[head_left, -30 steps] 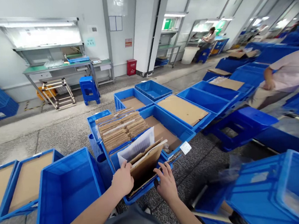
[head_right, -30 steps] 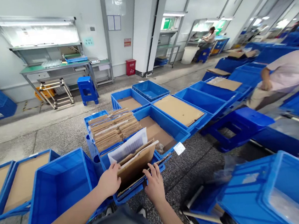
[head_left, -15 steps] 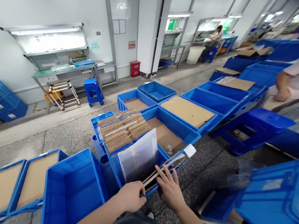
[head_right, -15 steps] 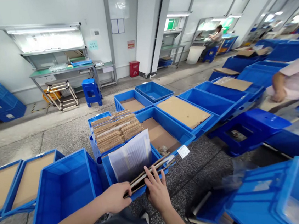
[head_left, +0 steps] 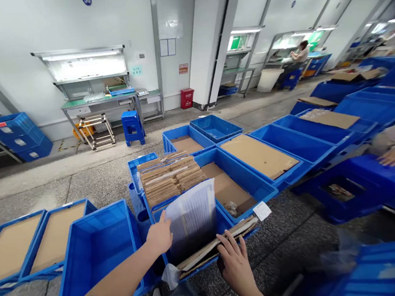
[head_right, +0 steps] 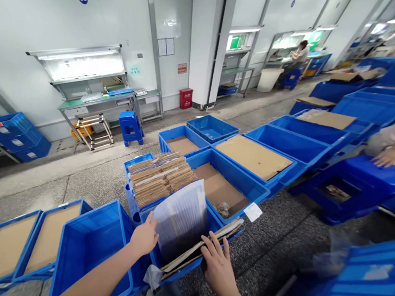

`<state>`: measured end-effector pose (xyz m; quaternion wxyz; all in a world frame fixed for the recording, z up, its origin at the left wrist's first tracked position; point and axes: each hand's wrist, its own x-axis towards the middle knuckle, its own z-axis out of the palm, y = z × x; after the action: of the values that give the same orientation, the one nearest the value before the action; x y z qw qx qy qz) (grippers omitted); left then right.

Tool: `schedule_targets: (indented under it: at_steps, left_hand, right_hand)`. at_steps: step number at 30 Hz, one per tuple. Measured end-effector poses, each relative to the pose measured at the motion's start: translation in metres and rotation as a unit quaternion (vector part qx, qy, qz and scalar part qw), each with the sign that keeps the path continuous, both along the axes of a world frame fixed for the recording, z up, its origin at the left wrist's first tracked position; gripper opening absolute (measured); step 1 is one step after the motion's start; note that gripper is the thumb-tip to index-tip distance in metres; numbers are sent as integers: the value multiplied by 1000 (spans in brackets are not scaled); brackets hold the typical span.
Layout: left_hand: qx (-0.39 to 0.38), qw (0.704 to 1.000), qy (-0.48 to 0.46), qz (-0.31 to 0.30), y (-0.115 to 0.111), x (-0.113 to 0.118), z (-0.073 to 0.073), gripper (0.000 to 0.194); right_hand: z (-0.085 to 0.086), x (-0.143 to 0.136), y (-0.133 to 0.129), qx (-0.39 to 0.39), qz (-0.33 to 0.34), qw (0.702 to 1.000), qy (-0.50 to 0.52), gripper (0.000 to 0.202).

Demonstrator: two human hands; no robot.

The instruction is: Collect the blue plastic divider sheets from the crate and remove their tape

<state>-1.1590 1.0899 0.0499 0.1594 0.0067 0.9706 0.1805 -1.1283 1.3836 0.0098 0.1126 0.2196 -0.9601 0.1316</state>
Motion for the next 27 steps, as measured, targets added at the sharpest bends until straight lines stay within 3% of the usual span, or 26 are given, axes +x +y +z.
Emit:
schedule_targets:
  at_steps: [8, 15, 18, 21, 27]
  left_hand:
    - [101, 994, 30, -2, 17, -1, 6, 44]
    - [172, 982, -38, -62, 35, 17, -6, 53]
    - [154, 986, -27, -57, 39, 20, -4, 40]
    - [104, 994, 23, -10, 34, 11, 4, 25]
    - [31, 991, 108, 66, 17, -8, 12, 24]
  right_hand:
    - [3, 1, -2, -25, -6, 1000, -1, 41]
    - [4, 2, -2, 3, -9, 1000, 3, 40]
    - [5, 2, -3, 6, -11, 1000, -3, 40]
    - [5, 1, -4, -9, -14, 1000, -9, 38]
    - [5, 1, -5, -37, -16, 999, -16, 39]
